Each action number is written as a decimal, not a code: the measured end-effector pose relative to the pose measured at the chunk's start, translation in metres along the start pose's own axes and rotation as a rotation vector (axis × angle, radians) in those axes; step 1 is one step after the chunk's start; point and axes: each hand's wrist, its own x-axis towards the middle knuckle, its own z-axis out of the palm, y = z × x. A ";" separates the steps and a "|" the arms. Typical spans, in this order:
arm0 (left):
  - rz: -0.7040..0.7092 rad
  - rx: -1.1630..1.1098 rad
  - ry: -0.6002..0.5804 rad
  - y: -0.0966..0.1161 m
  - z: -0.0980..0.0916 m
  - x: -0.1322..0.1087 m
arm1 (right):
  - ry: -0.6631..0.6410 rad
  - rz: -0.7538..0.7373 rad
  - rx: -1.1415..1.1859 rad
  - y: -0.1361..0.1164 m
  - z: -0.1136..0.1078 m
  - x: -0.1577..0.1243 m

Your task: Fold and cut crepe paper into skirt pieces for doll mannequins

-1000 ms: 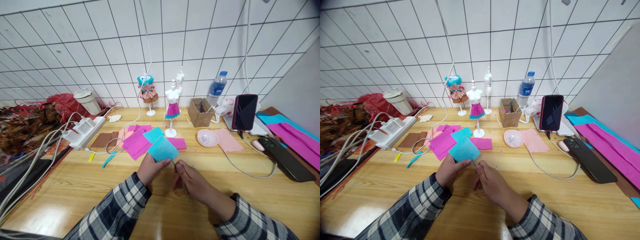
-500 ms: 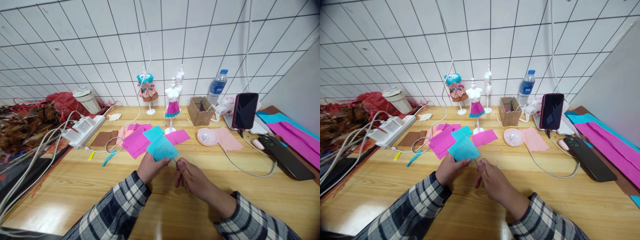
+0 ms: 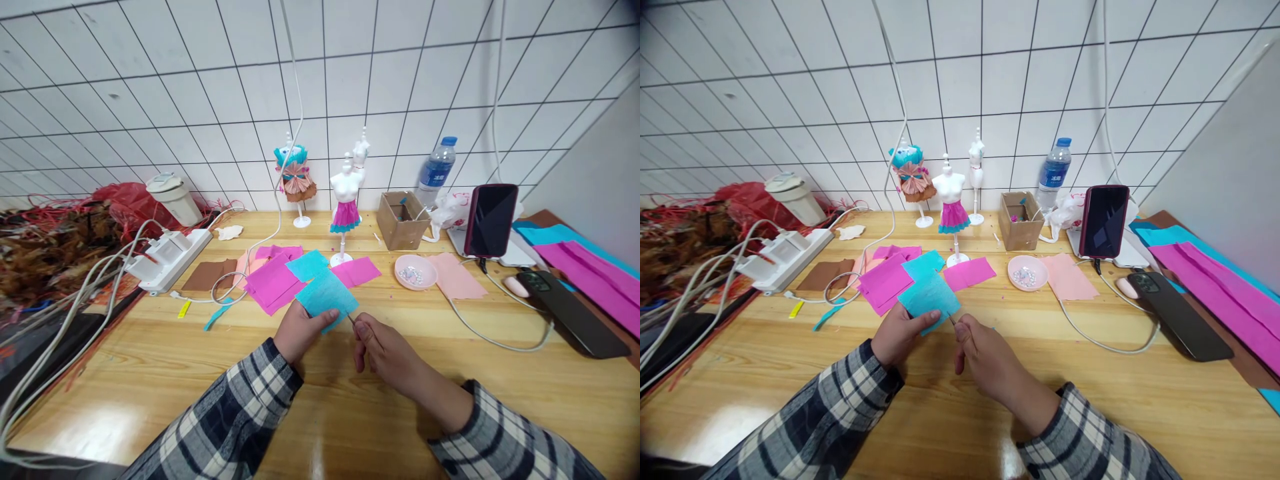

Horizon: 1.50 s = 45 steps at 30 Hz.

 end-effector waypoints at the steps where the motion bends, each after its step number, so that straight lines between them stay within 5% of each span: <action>1: -0.001 0.008 0.005 -0.001 0.000 0.000 | -0.006 0.001 0.004 0.000 0.000 0.000; 23: -0.042 0.084 -0.078 0.007 0.006 -0.002 | 0.025 0.010 0.046 0.003 0.003 0.001; 45: -0.052 -0.002 -0.001 0.008 0.011 -0.004 | 0.032 0.043 0.052 0.005 0.002 0.001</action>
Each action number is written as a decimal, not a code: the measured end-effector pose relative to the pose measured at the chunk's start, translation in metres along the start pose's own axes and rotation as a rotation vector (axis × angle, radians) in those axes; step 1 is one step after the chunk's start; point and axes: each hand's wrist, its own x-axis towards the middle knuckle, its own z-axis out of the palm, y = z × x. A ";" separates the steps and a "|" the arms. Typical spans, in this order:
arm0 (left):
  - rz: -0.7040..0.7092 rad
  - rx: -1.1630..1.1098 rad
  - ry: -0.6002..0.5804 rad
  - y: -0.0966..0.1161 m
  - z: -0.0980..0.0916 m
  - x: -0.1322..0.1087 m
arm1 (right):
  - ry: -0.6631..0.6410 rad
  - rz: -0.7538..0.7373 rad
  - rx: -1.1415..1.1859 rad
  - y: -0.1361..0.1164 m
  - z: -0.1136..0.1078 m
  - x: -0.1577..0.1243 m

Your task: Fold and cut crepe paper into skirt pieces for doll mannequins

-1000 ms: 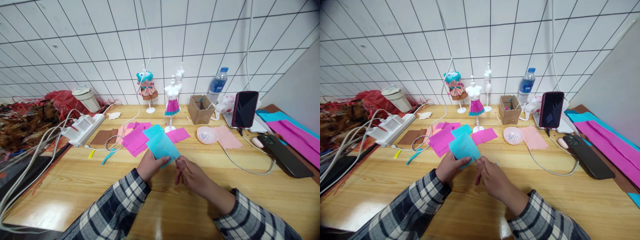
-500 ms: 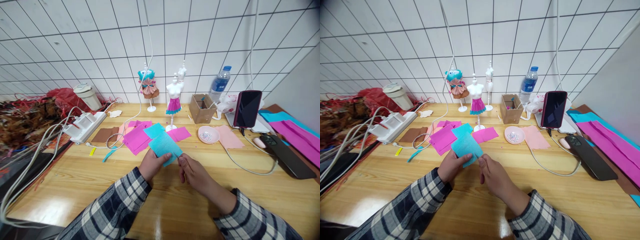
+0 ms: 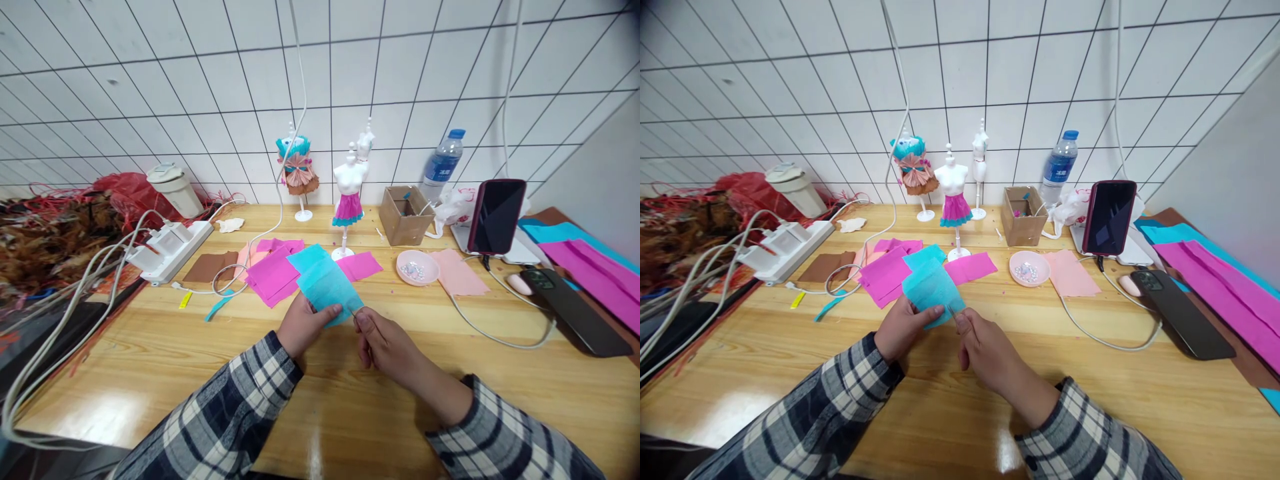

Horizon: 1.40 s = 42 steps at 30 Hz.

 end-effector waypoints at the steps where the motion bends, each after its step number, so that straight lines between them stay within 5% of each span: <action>1: 0.006 0.003 -0.008 0.001 0.000 0.000 | -0.004 -0.002 0.001 0.000 0.001 0.000; 21: 0.032 -0.022 -0.083 -0.004 0.005 -0.003 | 0.079 -0.018 -0.023 -0.001 0.000 -0.001; 28: 0.061 -0.129 0.093 -0.007 0.006 -0.001 | 0.060 -0.035 -0.022 -0.001 0.002 0.000; 42: 0.034 -0.095 0.072 -0.008 0.009 -0.002 | 0.061 -0.044 -0.019 -0.004 0.001 -0.001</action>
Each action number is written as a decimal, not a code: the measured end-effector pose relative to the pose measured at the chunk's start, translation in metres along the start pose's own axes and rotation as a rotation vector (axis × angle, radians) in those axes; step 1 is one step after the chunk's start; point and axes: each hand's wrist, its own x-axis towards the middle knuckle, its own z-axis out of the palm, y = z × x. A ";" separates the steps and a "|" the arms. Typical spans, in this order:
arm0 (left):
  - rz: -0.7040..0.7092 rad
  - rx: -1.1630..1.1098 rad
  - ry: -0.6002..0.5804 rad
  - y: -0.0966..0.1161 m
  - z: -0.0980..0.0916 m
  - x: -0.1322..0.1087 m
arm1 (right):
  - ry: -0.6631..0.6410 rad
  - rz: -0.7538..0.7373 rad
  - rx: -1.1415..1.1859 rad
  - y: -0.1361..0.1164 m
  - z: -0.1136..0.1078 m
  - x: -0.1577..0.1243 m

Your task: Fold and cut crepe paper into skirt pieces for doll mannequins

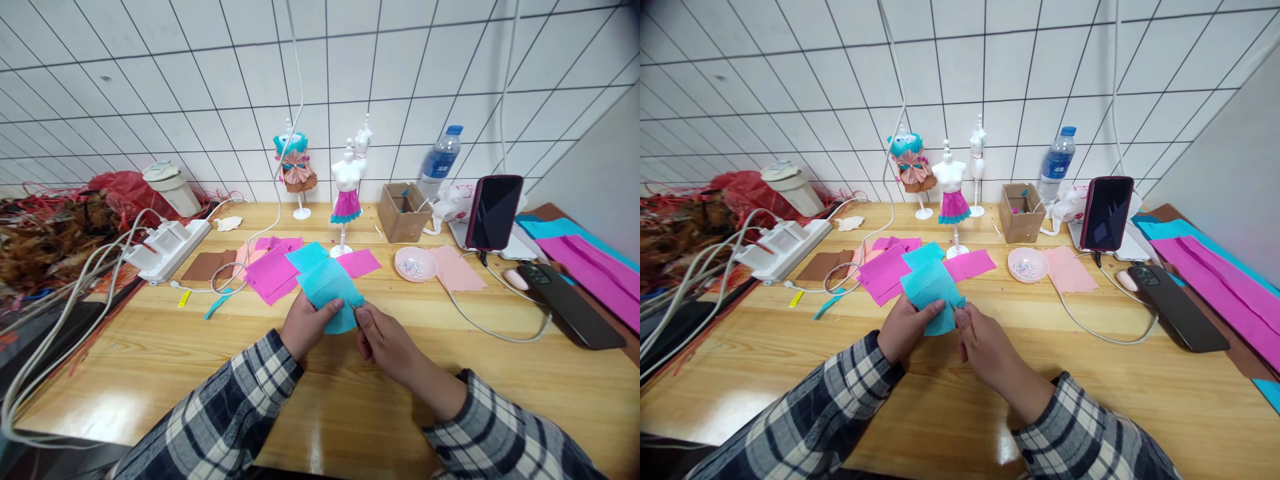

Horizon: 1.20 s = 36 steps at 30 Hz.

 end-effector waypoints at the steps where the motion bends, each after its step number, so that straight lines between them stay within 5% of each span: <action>1: -0.001 0.001 -0.001 0.000 0.000 0.000 | 0.000 0.004 -0.003 0.000 0.000 0.000; 27: 0.019 0.060 -0.067 -0.002 0.003 -0.003 | 0.030 0.021 0.044 -0.002 0.003 -0.001; 36: 0.062 -0.033 0.044 0.001 0.002 0.002 | 0.023 0.006 0.000 -0.005 0.000 -0.002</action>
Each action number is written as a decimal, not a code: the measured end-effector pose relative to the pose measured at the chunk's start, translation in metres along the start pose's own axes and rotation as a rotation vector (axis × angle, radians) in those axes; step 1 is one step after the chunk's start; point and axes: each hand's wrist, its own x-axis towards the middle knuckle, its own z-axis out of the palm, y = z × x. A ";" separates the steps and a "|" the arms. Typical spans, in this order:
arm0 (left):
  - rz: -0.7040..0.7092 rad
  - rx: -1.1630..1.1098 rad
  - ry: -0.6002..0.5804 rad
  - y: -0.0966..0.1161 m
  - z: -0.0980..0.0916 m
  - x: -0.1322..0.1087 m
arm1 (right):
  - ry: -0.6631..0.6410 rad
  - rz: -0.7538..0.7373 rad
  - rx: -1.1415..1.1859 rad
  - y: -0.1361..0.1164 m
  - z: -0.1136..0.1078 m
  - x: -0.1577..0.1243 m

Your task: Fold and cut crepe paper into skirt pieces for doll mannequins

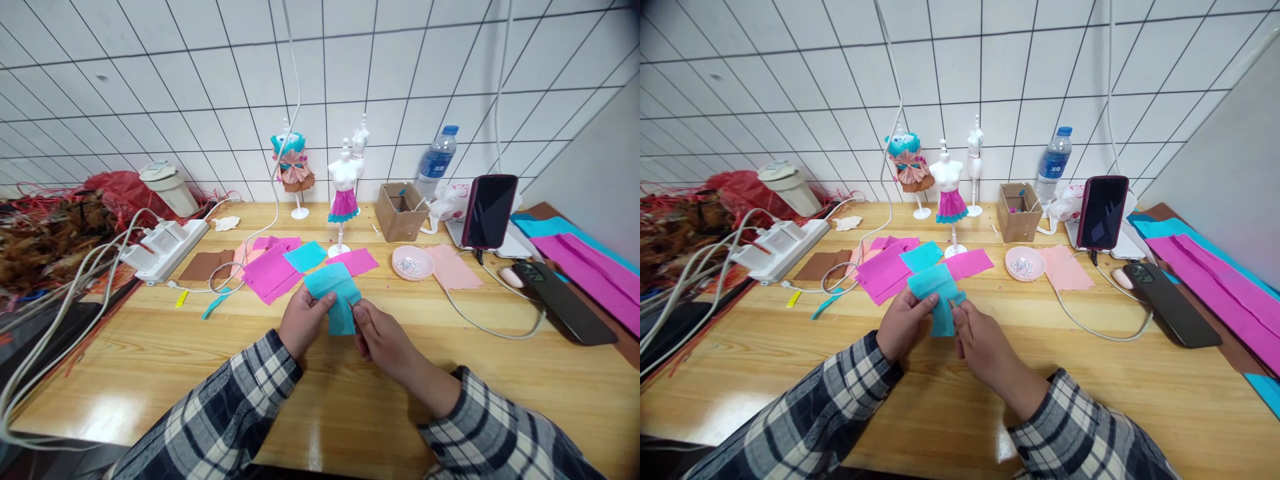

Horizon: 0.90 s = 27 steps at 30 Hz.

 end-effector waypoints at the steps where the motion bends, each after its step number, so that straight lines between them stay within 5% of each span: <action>1: -0.008 0.009 -0.006 0.000 0.000 0.000 | -0.001 0.000 0.002 0.001 0.001 0.000; 27: -0.090 -0.032 -0.104 -0.003 0.000 -0.003 | 0.071 0.061 0.033 -0.002 0.003 -0.001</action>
